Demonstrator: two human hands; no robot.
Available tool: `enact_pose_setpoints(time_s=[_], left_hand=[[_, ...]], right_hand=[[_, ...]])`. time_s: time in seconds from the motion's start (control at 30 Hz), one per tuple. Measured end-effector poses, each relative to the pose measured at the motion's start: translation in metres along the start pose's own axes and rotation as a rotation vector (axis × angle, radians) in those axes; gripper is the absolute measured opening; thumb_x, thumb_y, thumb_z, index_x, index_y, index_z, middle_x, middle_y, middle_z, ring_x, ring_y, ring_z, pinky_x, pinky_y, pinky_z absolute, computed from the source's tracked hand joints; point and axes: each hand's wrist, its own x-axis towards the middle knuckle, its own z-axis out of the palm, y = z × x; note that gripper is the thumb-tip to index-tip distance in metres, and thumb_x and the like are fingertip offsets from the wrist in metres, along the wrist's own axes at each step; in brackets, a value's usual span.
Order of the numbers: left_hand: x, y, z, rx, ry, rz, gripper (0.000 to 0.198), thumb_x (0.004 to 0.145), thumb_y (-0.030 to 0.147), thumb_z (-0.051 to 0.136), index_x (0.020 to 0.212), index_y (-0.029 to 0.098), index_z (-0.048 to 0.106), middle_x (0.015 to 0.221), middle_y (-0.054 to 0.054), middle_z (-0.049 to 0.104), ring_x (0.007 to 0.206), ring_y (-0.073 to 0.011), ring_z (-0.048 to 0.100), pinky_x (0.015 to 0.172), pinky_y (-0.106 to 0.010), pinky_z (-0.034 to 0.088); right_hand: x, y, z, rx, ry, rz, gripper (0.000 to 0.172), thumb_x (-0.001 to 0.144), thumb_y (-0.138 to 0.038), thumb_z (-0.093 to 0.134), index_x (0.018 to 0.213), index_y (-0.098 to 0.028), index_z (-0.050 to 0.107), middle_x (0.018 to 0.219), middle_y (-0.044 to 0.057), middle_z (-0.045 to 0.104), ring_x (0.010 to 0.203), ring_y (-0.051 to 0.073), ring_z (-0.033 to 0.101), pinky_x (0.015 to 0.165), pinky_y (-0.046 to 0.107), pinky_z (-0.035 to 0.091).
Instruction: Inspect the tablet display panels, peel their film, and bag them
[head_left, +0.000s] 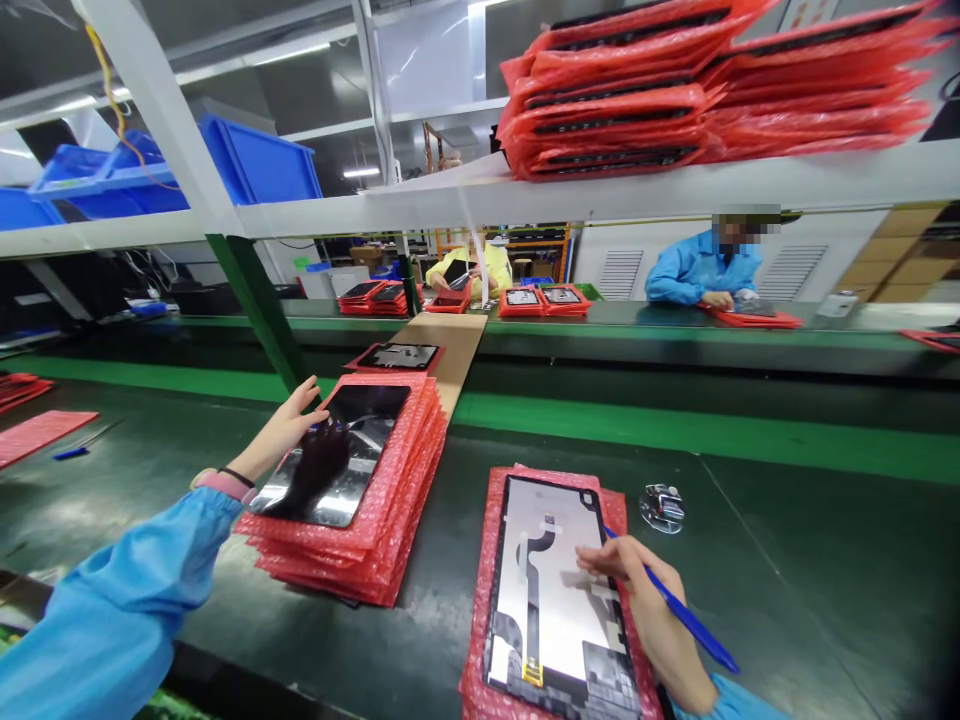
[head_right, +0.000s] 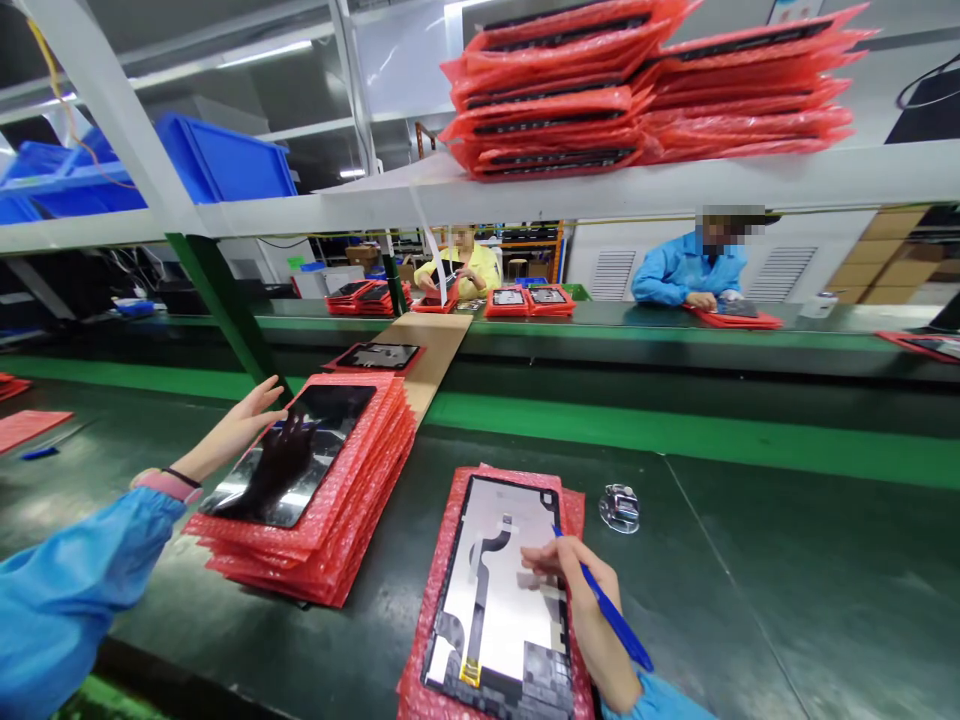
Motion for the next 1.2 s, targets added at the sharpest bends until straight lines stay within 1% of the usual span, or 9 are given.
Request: enact_pose_setpoints(time_s=[0.13, 0.23, 0.33, 0.4, 0.57, 0.73, 0.93, 1.1, 1.2], left_hand=[[-0.044, 0.013, 0.040, -0.043, 0.011, 0.169, 0.064, 0.072, 0.028, 0.063, 0.132, 0.020, 0.042, 0.141, -0.013, 0.047, 0.136, -0.0269, 0.039, 0.114, -0.044, 0.027], [-0.103, 0.020, 0.085, -0.167, -0.212, 0.182, 0.051, 0.074, 0.031, 0.065, 0.122, 0.020, 0.050, 0.118, -0.009, 0.060, 0.114, -0.0245, 0.057, 0.103, -0.041, 0.042], [-0.159, 0.016, 0.131, -0.327, -0.649, -0.148, 0.044, 0.067, 0.027, 0.070, 0.107, 0.016, 0.058, 0.102, -0.010, 0.064, 0.097, -0.0235, 0.061, 0.088, -0.038, 0.049], [-0.184, 0.009, 0.154, -0.381, -0.775, -0.403, 0.043, 0.058, 0.020, 0.071, 0.100, 0.015, 0.060, 0.096, -0.008, 0.064, 0.090, -0.0218, 0.061, 0.084, -0.036, 0.048], [-0.197, -0.006, 0.182, -0.356, -0.792, -0.519, 0.043, 0.057, 0.018, 0.065, 0.100, 0.014, 0.060, 0.097, -0.008, 0.064, 0.098, -0.0230, 0.059, 0.093, -0.037, 0.043], [-0.186, -0.010, 0.187, -0.284, -0.801, -0.461, 0.045, 0.060, 0.019, 0.058, 0.105, 0.014, 0.058, 0.107, -0.012, 0.064, 0.108, -0.0254, 0.057, 0.098, -0.039, 0.040], [-0.189, -0.012, 0.187, -0.127, -0.771, -0.177, 0.048, 0.065, 0.013, 0.057, 0.113, 0.016, 0.057, 0.125, -0.014, 0.056, 0.123, -0.0283, 0.046, 0.111, -0.046, 0.030], [-0.210, -0.009, 0.209, 0.326, -0.958, 0.582, 0.044, 0.080, 0.006, 0.044, 0.120, 0.016, 0.057, 0.126, -0.013, 0.057, 0.126, -0.0235, 0.045, 0.110, -0.043, 0.036], [-0.219, -0.009, 0.233, 0.416, -1.009, 0.736, 0.049, 0.082, 0.007, 0.044, 0.131, 0.009, 0.050, 0.136, -0.017, 0.053, 0.131, -0.0282, 0.041, 0.111, -0.048, 0.035]], right_hand=[[-0.020, 0.006, -0.004, 0.069, -0.114, -0.002, 0.050, 0.088, -0.065, 0.042, 0.110, -0.022, 0.052, 0.065, 0.006, 0.073, 0.052, 0.021, 0.067, 0.053, 0.031, 0.053], [-0.035, 0.007, 0.000, -0.007, -0.121, -0.028, 0.043, 0.089, -0.063, 0.042, 0.102, -0.023, 0.052, 0.068, 0.003, 0.070, 0.051, 0.016, 0.061, 0.047, 0.025, 0.046], [-0.044, 0.004, 0.003, -0.217, -0.038, -0.066, 0.032, 0.086, -0.053, 0.058, 0.082, -0.021, 0.056, 0.066, 0.003, 0.068, 0.053, 0.014, 0.059, 0.046, 0.022, 0.044], [-0.044, 0.000, -0.002, -0.383, 0.044, -0.146, 0.028, 0.086, -0.048, 0.060, 0.081, -0.020, 0.058, 0.065, 0.002, 0.068, 0.053, 0.015, 0.061, 0.047, 0.023, 0.046], [-0.006, -0.013, -0.044, -0.917, 0.314, -0.600, 0.031, 0.098, -0.036, 0.037, 0.106, -0.020, 0.063, 0.100, 0.010, 0.075, 0.082, 0.022, 0.073, 0.078, 0.035, 0.059], [0.056, -0.021, -0.076, -1.077, 0.287, -0.678, 0.029, 0.093, -0.038, 0.044, 0.099, -0.018, 0.063, 0.128, 0.017, 0.063, 0.123, 0.031, 0.056, 0.105, 0.047, 0.046], [0.075, -0.011, -0.080, -1.184, 0.196, -0.698, 0.035, 0.092, -0.033, 0.044, 0.115, -0.012, 0.057, 0.118, 0.022, 0.066, 0.118, 0.035, 0.060, 0.096, 0.052, 0.052], [0.076, -0.007, -0.084, -1.172, 0.135, -0.735, 0.039, 0.089, -0.029, 0.048, 0.123, -0.009, 0.051, 0.115, 0.021, 0.067, 0.129, 0.035, 0.049, 0.111, 0.059, 0.034], [0.069, -0.011, -0.085, -1.110, 0.127, -0.769, 0.023, 0.089, -0.028, 0.049, 0.109, -0.017, 0.055, 0.127, 0.018, 0.063, 0.134, 0.032, 0.043, 0.115, 0.060, 0.026]])
